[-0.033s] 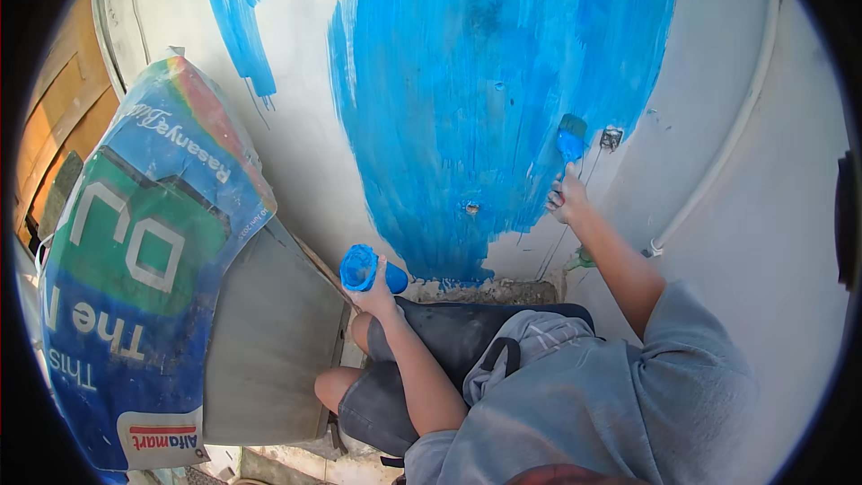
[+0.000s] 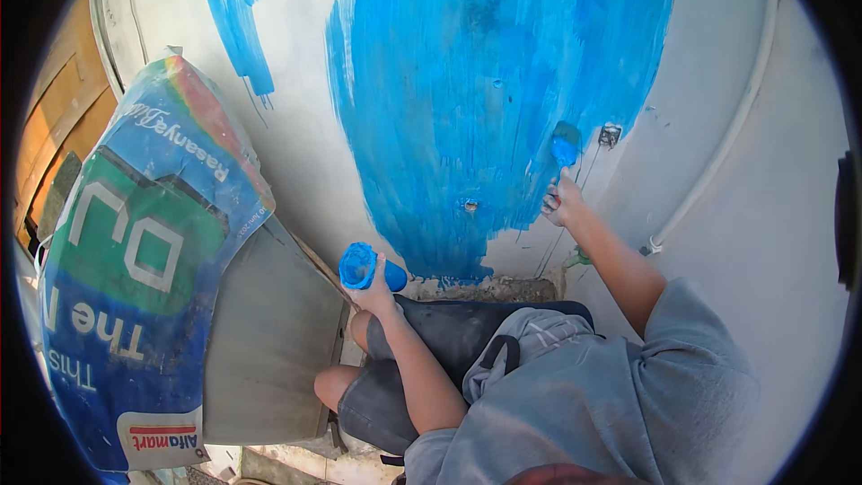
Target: Painting a white wall with blue paint using a paintbrush.
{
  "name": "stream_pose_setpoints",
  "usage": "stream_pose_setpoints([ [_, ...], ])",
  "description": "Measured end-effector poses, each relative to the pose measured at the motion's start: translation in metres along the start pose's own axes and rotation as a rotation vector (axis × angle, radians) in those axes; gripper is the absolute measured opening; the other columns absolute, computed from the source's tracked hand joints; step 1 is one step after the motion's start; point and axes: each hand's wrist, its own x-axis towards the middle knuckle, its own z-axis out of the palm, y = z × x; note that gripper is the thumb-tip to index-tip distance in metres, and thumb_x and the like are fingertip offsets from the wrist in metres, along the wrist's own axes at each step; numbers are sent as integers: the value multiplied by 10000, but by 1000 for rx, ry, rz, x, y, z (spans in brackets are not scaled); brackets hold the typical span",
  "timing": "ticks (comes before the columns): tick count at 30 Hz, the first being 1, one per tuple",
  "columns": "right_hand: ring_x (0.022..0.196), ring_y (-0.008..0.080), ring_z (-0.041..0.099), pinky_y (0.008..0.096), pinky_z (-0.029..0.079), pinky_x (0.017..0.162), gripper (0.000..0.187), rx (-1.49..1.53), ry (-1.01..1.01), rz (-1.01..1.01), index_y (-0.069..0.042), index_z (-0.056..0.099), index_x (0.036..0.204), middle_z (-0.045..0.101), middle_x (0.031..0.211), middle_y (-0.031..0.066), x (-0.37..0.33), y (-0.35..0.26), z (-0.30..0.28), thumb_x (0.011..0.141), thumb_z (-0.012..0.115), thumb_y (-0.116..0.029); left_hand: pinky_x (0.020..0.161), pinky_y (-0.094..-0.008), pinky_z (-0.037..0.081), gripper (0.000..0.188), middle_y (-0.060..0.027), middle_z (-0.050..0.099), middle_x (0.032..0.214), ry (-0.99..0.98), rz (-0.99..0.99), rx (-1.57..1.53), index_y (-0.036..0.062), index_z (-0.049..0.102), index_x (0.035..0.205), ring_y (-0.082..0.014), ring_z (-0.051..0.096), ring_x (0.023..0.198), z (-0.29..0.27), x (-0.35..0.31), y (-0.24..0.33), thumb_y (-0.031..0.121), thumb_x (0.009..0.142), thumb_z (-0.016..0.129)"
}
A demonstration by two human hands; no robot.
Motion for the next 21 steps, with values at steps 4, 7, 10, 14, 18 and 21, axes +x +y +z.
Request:
stream_pose_setpoints([
  [4,571,153,359,349,286,606,432,55,-28,182,-140,485,870,407,705,-18,-10,-10,9,1034,357,-519,1011,-398,478,827,-129,575,1260,-16,-13,-15,27,497,1304,-254,588,1138,-1,-3,5,119,611,940],
  [7,484,162,278,331,246,585,440,257,-307,161,-127,389,706,317,601,7,-55,-77,40,1066,319,-371,1018,-398,469,826,-132,568,1268,-10,-8,-29,26,499,1302,-257,580,1149,-3,-1,6,127,612,941],
  [10,459,171,221,332,223,567,430,355,-456,97,-114,330,659,244,542,10,-111,-172,76,1071,283,-230,1015,-401,466,826,-133,566,1269,9,-6,22,26,501,1300,-260,578,1151,1,-4,9,127,609,942],
  [14,473,149,212,316,295,600,373,142,-567,-593,-95,462,820,311,572,-2,-154,-257,108,1078,349,-340,1011,-408,462,831,-140,568,1264,28,-16,28,15,500,1298,-271,579,1149,2,-5,13,134,605,944],
  [18,483,139,232,309,321,623,342,159,-512,-730,-101,495,923,360,612,-14,-130,-309,112,1060,405,-400,1012,-415,458,829,-146,571,1261,31,22,-28,9,509,1288,-277,579,1152,-2,7,-7,160,602,948],
  [21,493,134,257,311,300,600,365,6,-355,-568,-153,502,895,374,637,-21,-67,-288,92,1033,426,-481,1008,-414,458,821,-150,582,1243,27,66,-17,3,520,1272,-277,584,1143,1,7,-15,188,599,952],
])
